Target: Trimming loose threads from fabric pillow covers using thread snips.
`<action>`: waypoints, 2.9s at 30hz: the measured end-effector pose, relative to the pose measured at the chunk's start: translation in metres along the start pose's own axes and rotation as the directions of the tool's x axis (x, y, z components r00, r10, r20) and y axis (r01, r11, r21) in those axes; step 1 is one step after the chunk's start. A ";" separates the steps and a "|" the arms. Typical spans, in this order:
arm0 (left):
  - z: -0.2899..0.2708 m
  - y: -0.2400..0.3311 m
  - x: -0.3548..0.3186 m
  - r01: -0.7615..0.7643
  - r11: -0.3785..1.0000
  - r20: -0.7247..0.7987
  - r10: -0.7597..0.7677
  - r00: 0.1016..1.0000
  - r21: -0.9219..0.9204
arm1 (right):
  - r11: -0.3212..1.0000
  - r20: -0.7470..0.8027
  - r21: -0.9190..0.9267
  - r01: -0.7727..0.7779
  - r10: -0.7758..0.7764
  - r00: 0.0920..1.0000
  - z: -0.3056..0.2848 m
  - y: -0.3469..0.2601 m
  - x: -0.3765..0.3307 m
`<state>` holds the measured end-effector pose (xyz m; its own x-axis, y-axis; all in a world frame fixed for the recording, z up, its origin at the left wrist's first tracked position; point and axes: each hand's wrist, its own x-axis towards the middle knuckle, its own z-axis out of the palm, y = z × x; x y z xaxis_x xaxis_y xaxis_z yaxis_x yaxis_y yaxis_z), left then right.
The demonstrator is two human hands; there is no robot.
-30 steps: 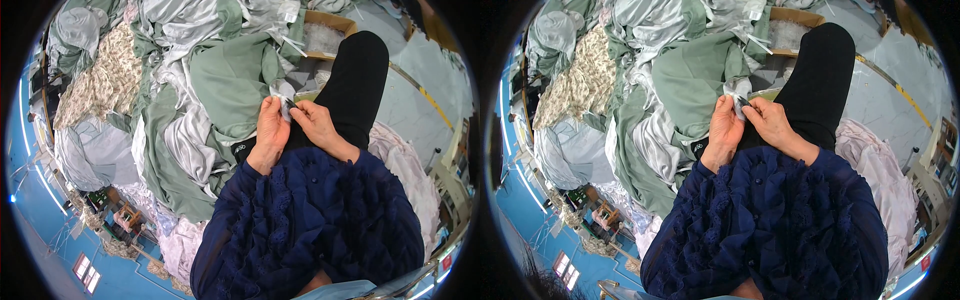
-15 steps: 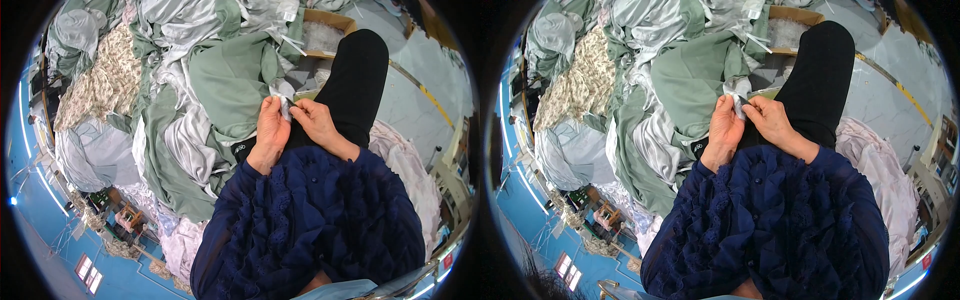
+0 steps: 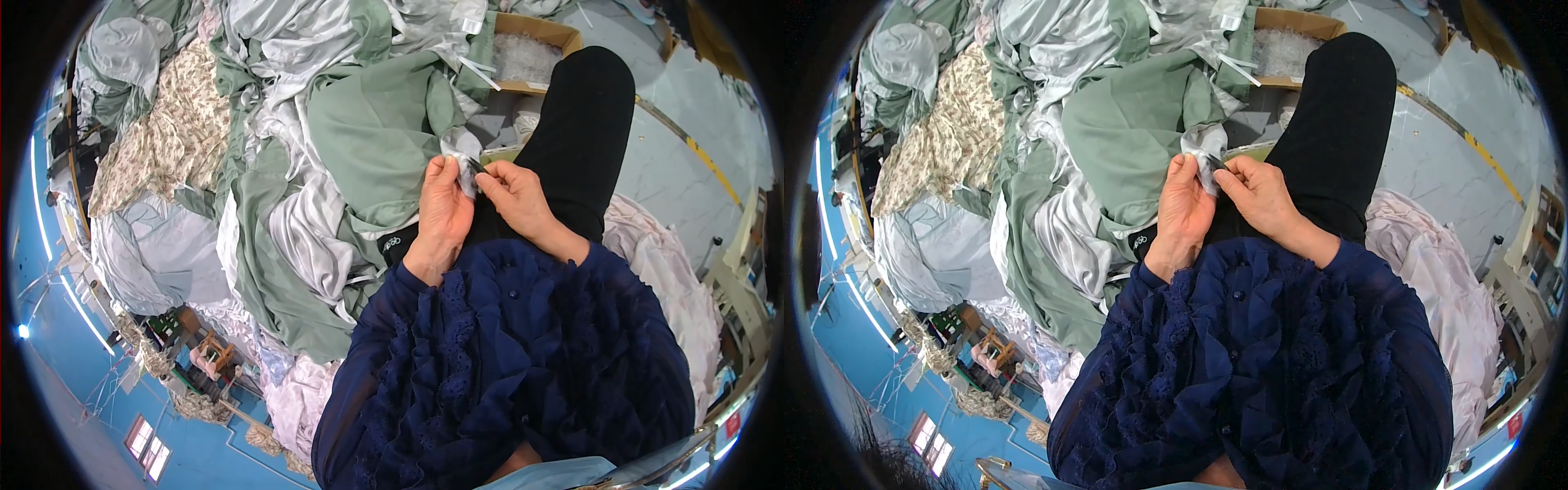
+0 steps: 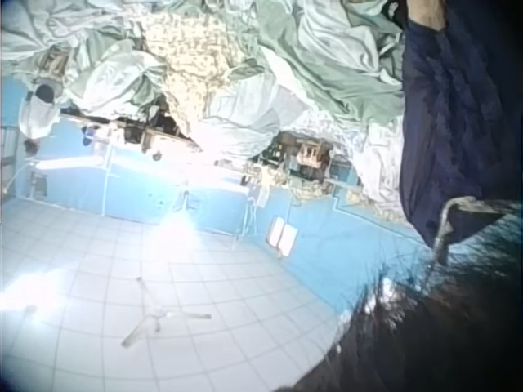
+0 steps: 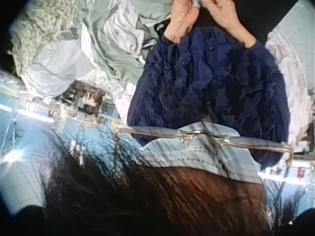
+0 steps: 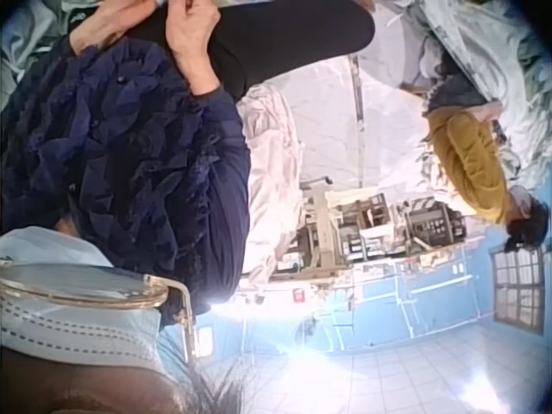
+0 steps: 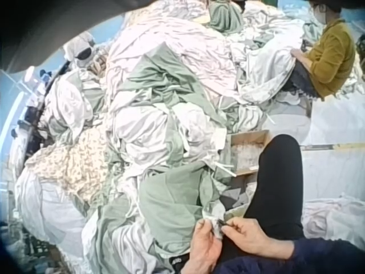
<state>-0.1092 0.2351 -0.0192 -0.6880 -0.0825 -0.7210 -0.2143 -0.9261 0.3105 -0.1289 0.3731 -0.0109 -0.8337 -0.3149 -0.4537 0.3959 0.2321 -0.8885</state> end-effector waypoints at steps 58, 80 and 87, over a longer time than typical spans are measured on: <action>-0.001 -0.005 0.001 -0.022 0.995 -0.060 0.028 0.998 0.096 | 0.931 0.011 -0.312 0.188 -0.194 0.981 -0.010 -0.001 -0.004; -0.003 -0.010 0.007 -0.027 0.992 0.002 0.027 1.000 0.123 | 0.964 -0.012 -0.211 0.163 -0.169 0.985 -0.010 -0.002 0.000; -0.004 -0.011 0.007 -0.026 0.992 0.001 0.027 1.000 0.127 | 0.970 -0.015 -0.201 0.133 -0.139 0.990 -0.010 -0.001 0.001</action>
<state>-0.1088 0.2429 -0.0305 -0.6943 -0.1066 -0.7117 -0.2821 -0.8695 0.4055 -0.1339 0.3820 -0.0095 -0.8861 -0.3303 -0.3250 0.1959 0.3687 -0.9087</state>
